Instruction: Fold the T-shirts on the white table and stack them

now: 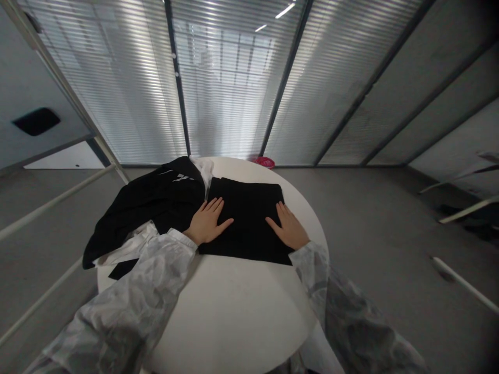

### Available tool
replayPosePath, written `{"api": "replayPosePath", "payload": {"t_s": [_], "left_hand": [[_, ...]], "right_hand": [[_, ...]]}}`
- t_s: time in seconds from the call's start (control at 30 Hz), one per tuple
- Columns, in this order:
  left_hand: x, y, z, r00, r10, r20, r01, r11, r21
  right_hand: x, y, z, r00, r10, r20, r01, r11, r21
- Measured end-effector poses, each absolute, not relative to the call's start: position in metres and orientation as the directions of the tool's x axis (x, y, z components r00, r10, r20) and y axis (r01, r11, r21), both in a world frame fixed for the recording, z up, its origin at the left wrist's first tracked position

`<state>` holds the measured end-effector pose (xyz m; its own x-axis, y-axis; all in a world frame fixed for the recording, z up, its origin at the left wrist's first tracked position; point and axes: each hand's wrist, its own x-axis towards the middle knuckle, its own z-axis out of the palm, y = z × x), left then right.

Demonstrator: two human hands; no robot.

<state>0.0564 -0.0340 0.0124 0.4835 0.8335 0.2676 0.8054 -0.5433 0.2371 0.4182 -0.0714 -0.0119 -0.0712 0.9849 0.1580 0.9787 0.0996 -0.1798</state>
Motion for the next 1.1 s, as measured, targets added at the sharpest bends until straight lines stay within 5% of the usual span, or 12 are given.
{"api": "replayPosePath", "payload": {"t_s": [0.2,0.3,0.43,0.8,1.1], "left_hand": [[0.056,-0.033,0.028,0.593,0.727,0.345,0.689,-0.681,0.25],[0.054,-0.031,0.03,0.691,0.664,0.286,0.609,-0.747,0.265],[0.052,-0.028,0.026,0.706,0.67,0.231,0.614,-0.741,0.272],[0.054,-0.03,0.02,0.644,0.739,0.198,0.708,-0.674,0.21],[0.089,0.017,0.038,0.592,0.768,0.245,0.756,-0.635,0.161]], "right_hand": [[0.427,-0.03,0.011,0.08,0.984,0.162,0.992,-0.063,-0.111],[0.403,-0.004,0.023,-0.046,0.949,0.312,0.993,0.077,-0.089],[0.379,0.029,0.015,-0.207,0.948,0.243,0.959,0.246,-0.142],[0.421,0.058,-0.018,0.114,0.974,0.195,0.975,-0.072,-0.209],[0.422,0.055,-0.019,0.106,0.968,0.229,0.975,-0.055,-0.217]]}}
